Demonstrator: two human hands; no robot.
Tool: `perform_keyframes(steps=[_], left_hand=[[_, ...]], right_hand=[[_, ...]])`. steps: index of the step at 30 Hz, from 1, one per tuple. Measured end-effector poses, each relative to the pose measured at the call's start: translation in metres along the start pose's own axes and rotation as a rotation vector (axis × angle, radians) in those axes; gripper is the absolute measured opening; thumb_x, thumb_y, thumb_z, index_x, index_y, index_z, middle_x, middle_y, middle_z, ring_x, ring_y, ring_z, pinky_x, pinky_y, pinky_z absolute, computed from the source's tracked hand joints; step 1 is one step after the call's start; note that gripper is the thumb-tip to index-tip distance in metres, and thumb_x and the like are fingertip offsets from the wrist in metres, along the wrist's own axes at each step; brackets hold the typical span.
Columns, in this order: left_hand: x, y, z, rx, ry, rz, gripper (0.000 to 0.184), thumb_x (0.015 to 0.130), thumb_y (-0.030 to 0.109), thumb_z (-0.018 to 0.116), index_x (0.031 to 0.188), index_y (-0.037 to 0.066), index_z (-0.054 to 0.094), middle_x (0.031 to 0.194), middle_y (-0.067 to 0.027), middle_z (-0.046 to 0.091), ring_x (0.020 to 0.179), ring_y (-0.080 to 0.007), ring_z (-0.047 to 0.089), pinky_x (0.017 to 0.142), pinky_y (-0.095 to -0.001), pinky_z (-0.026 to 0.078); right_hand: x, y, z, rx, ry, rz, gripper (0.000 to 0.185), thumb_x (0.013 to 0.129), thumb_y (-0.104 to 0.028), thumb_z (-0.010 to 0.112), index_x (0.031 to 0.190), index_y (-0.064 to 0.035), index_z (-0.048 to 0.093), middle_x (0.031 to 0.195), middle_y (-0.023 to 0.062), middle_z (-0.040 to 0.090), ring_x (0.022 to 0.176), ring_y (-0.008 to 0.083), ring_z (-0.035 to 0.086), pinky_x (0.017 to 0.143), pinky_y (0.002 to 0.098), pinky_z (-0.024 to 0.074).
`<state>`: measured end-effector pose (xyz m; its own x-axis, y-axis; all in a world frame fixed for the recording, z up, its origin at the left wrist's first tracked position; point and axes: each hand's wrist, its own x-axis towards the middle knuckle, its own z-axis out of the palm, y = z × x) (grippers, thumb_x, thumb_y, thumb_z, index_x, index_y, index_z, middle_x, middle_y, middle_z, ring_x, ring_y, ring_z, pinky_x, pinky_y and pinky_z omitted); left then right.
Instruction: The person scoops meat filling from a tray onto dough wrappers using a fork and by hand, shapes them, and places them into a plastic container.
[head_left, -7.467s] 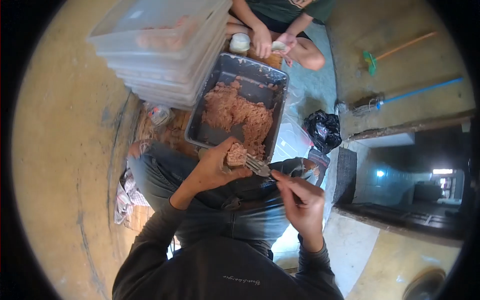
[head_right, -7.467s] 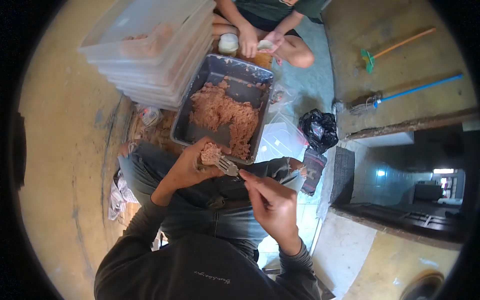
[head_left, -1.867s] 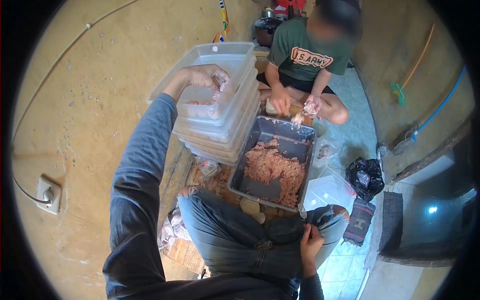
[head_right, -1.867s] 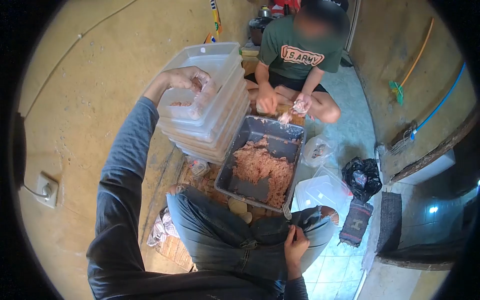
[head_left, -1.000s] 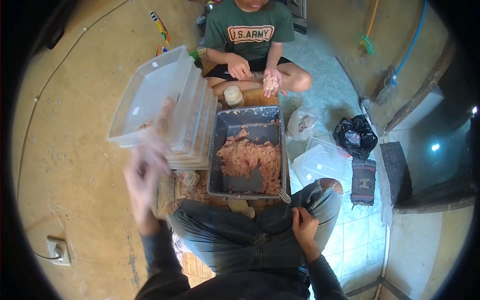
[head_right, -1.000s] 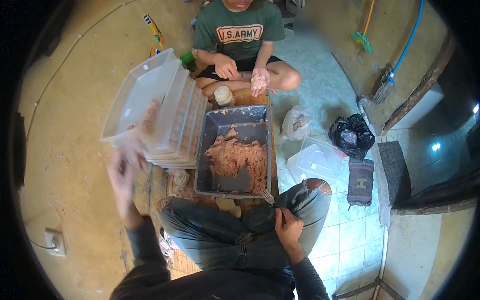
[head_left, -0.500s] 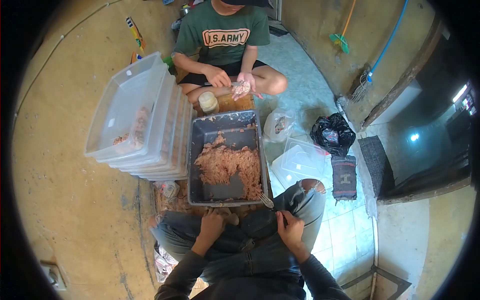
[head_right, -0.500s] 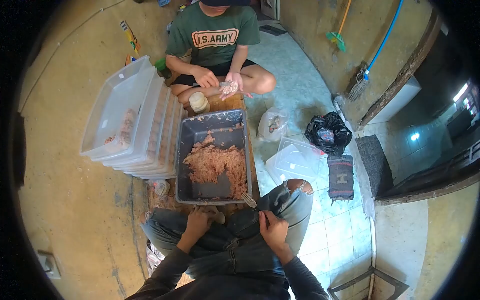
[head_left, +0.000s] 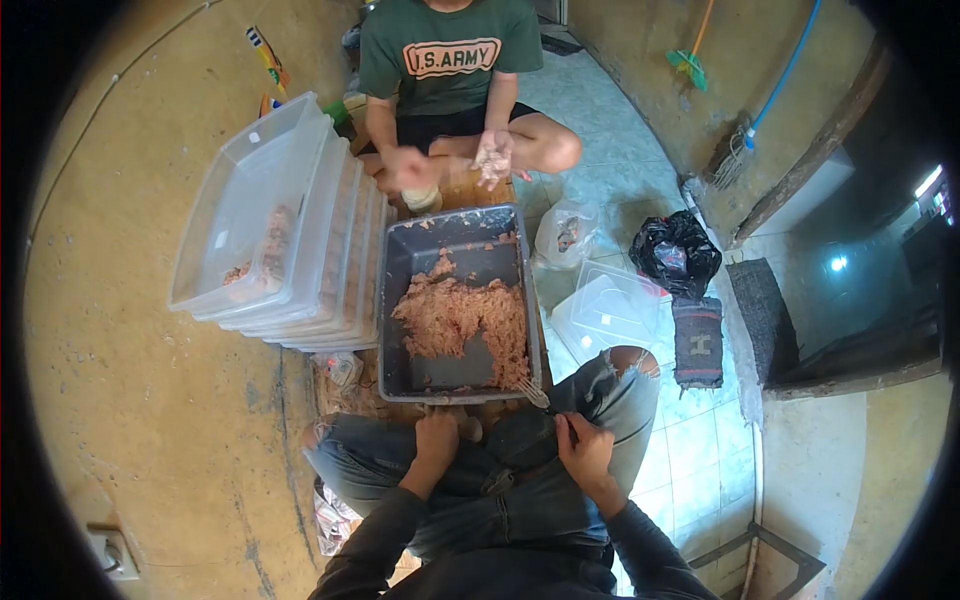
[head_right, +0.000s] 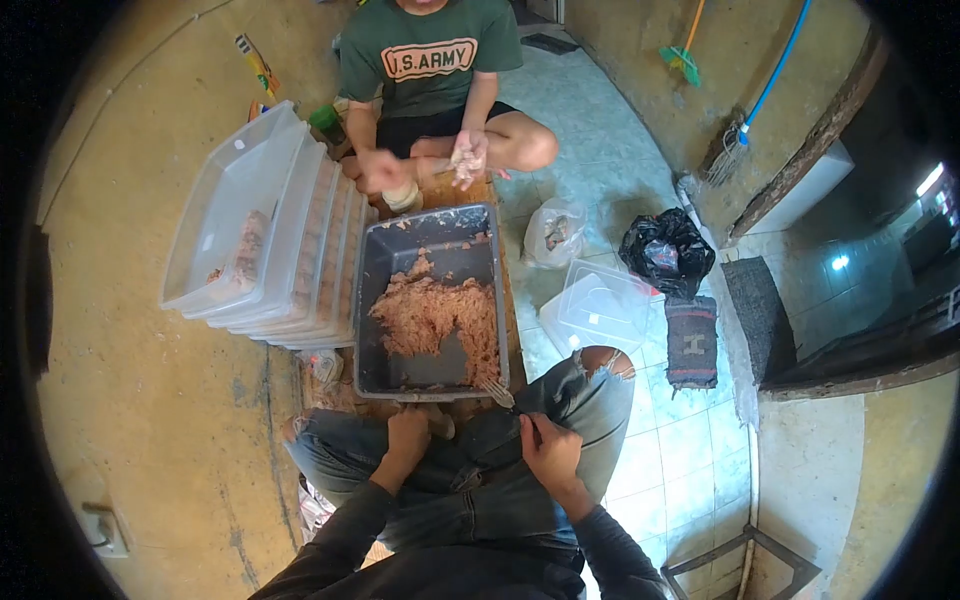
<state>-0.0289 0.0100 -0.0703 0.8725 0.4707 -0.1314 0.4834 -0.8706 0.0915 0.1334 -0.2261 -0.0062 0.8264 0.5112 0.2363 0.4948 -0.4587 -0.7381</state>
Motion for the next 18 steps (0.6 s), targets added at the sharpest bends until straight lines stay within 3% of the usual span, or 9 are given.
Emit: perform_keyframes(steps=[6, 8, 12, 14, 18], left_hand=[[0.002, 0.004, -0.014, -0.061, 0.001, -0.047, 0.009, 0.082, 0.009, 0.069, 0.086, 0.005, 0.077, 0.085, -0.0178, 0.071, 0.079, -0.0344, 0.072, 0.065, -0.0456, 0.059], [0.0, 0.005, -0.018, -0.207, 0.113, -0.054, 0.008, 0.082, 0.01, 0.072, 0.087, 0.007, 0.077, 0.081, -0.0151, 0.071, 0.074, -0.0342, 0.072, 0.064, -0.0456, 0.058], [-0.007, -0.001, -0.029, -0.355, 0.214, -0.07, 0.008, 0.083, 0.013, 0.074, 0.087, 0.007, 0.076, 0.081, -0.0146, 0.071, 0.075, -0.0351, 0.072, 0.067, -0.0458, 0.058], [-0.008, -0.005, -0.03, -0.365, 0.127, -0.175, 0.011, 0.083, 0.014, 0.076, 0.092, 0.007, 0.077, 0.083, -0.0151, 0.071, 0.081, -0.0356, 0.072, 0.072, -0.0469, 0.058], [-0.008, -0.008, -0.024, -0.266, 0.096, -0.126, 0.016, 0.082, 0.014, 0.077, 0.096, 0.007, 0.076, 0.086, -0.0161, 0.072, 0.085, -0.0365, 0.072, 0.075, -0.0468, 0.059]], right_hand=[[-0.001, -0.001, 0.001, 0.021, 0.049, -0.018, 0.012, 0.095, -0.018, 0.074, 0.088, -0.008, 0.072, 0.06, 0.0087, 0.062, 0.048, 0.0262, 0.063, 0.046, 0.0374, 0.0449], [0.001, -0.003, -0.003, 0.036, 0.016, 0.002, 0.011, 0.094, -0.017, 0.074, 0.088, -0.0079, 0.072, 0.06, 0.0092, 0.063, 0.047, 0.0253, 0.062, 0.046, 0.0367, 0.0452], [0.002, -0.004, -0.004, 0.041, 0.007, -0.016, 0.011, 0.094, -0.017, 0.075, 0.088, -0.0078, 0.072, 0.06, 0.0094, 0.063, 0.047, 0.0246, 0.062, 0.046, 0.0365, 0.045], [0.001, -0.003, -0.001, 0.023, 0.004, -0.019, 0.012, 0.094, -0.017, 0.074, 0.088, -0.0077, 0.072, 0.06, 0.0091, 0.063, 0.047, 0.0249, 0.062, 0.046, 0.0367, 0.0453], [0.001, -0.005, -0.001, -0.035, -0.011, -0.036, 0.011, 0.094, -0.017, 0.074, 0.088, -0.0079, 0.072, 0.06, 0.0091, 0.063, 0.048, 0.0256, 0.063, 0.046, 0.0372, 0.0454]])
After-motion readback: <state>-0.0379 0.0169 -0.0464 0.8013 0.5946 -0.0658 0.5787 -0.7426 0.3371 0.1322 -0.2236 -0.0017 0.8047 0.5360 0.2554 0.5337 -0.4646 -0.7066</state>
